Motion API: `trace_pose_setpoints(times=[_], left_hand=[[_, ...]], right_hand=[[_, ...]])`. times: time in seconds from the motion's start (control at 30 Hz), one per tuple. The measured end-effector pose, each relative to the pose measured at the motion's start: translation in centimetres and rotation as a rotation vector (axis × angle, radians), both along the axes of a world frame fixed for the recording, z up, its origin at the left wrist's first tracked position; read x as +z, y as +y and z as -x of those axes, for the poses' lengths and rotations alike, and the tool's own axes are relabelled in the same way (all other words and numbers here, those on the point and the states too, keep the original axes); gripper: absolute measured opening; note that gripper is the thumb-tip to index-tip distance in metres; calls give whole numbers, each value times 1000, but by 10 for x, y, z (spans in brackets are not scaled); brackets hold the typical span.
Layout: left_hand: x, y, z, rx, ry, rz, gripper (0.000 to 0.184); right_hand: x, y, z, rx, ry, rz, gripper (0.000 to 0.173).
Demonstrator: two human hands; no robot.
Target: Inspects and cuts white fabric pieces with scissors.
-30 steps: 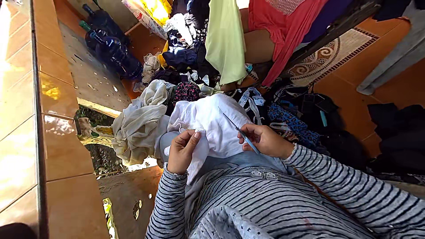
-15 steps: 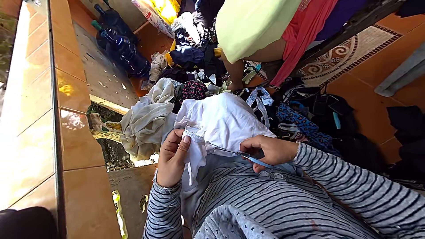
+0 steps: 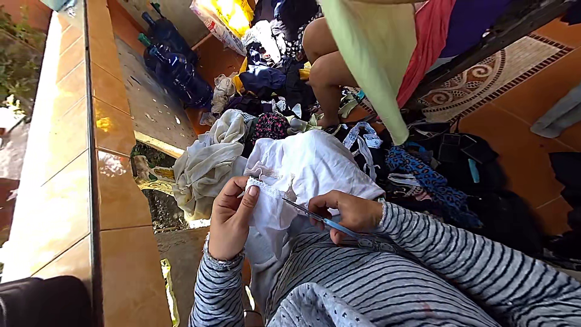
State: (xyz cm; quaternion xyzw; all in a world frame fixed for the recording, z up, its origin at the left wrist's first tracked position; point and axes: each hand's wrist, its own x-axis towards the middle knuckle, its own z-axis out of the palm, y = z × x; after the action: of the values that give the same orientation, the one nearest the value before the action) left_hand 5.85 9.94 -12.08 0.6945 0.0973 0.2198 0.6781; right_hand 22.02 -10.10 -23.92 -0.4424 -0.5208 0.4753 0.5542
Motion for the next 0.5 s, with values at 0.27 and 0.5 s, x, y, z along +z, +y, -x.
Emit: trace_pose_setpoints(times=[0.27,0.5], left_hand=[[4,-7,-1,101,31,2,10],[4,-6,-1,113,48,-10,9]], right_hand=[[0,10,10,-61,31,-76,58],[-2,9,13,-92,91,-79,41]])
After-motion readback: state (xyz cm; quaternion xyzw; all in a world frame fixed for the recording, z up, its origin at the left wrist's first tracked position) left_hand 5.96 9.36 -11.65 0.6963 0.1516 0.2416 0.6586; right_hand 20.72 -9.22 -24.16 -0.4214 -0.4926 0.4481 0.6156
